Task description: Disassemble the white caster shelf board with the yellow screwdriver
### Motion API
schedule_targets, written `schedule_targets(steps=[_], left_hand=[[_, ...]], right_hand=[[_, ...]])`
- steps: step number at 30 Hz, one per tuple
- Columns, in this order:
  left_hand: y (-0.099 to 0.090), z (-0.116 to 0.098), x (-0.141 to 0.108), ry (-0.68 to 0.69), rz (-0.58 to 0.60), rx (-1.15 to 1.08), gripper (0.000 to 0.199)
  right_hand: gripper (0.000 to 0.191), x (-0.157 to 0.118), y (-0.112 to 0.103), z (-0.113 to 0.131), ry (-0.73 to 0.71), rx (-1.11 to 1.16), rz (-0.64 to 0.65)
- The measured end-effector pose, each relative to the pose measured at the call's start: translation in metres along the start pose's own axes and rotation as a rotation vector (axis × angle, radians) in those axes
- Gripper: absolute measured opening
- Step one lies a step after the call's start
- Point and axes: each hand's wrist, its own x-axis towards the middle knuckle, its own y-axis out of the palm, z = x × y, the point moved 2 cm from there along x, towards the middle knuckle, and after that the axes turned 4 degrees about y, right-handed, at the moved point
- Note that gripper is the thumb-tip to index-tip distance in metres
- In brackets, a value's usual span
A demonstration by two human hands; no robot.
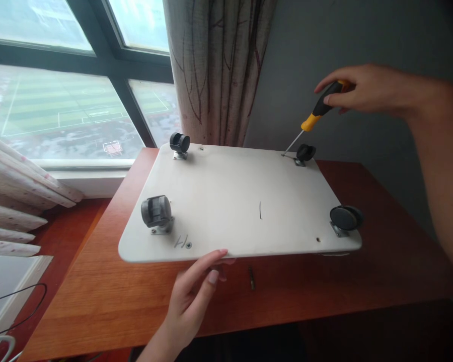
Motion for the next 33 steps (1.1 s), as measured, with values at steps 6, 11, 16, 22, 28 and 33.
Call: schedule_targets(steps=[6, 11, 16, 22, 28, 33], left_hand=[[-0.004, 0.002, 0.001, 0.038, 0.063, 0.04, 0.031], [-0.006, 0.004, 0.002, 0.052, 0.073, 0.044, 0.033], [-0.004, 0.003, 0.002, 0.031, 0.055, 0.033, 0.031], [0.001, 0.0, -0.001, -0.005, -0.008, 0.007, 0.03], [0.002, 0.0, -0.001, -0.01, -0.005, 0.007, 0.03], [0.0, 0.004, 0.0, 0.013, 0.015, 0.001, 0.03]], right_hand=[[0.02, -0.008, 0.008, 0.011, -0.003, -0.088, -0.193], [0.046, -0.003, 0.021, 0.009, -0.074, 0.211, -0.085], [0.036, -0.008, 0.014, 0.013, 0.126, 0.012, -0.155], [0.033, -0.01, 0.002, 0.015, 0.185, -0.285, -0.158], [0.042, 0.004, 0.003, -0.006, 0.128, 0.107, 0.025], [0.033, 0.003, 0.0, -0.002, 0.175, -0.186, -0.062]])
